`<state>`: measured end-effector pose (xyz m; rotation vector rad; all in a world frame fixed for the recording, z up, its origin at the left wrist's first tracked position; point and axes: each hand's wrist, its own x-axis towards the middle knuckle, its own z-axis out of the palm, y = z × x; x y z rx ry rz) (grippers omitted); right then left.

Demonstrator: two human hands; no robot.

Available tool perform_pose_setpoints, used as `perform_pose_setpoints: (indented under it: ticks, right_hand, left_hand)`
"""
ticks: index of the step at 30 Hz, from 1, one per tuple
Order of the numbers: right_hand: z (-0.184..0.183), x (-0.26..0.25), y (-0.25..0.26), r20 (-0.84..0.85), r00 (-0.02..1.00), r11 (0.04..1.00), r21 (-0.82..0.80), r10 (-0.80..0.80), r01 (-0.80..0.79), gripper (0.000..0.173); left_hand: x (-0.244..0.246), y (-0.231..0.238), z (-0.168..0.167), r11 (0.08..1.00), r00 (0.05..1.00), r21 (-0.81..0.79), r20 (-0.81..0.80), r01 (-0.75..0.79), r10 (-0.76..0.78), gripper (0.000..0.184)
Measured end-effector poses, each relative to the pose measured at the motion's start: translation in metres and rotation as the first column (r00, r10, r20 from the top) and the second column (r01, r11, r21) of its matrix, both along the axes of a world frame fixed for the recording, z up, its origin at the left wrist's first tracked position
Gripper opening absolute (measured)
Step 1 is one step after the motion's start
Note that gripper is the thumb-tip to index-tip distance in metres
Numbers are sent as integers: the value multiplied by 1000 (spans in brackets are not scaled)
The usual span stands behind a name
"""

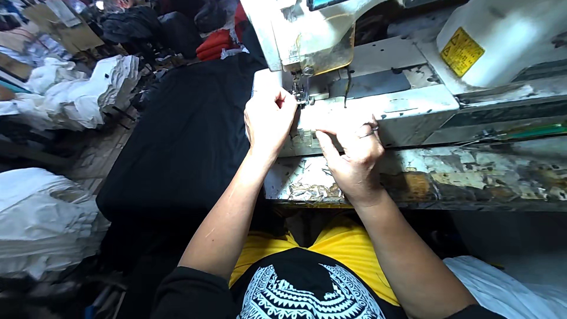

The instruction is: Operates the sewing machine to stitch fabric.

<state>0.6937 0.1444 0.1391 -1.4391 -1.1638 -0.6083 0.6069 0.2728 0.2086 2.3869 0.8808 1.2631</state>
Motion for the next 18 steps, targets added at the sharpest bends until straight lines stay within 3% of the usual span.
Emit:
perform_pose_setpoints:
  ticks: [7, 13, 18]
  right_hand:
    - [-1, 1, 0, -3, 1000, 1000, -6, 20, -20, 11]
    - [1, 1, -1, 18, 1000, 1000, -13, -1, 1, 11]
    - [1, 2, -2, 12, 1000, 1000, -20, 17, -16, 12]
  left_hand:
    - [-1, 0, 4, 1000, 999, -27, -51, -7, 6, 18]
    - [-3, 3, 19, 978, 988, -208, -152, -2, -30, 18]
    - [-1, 5, 21, 973, 984, -229, -175, -29, -12, 21]
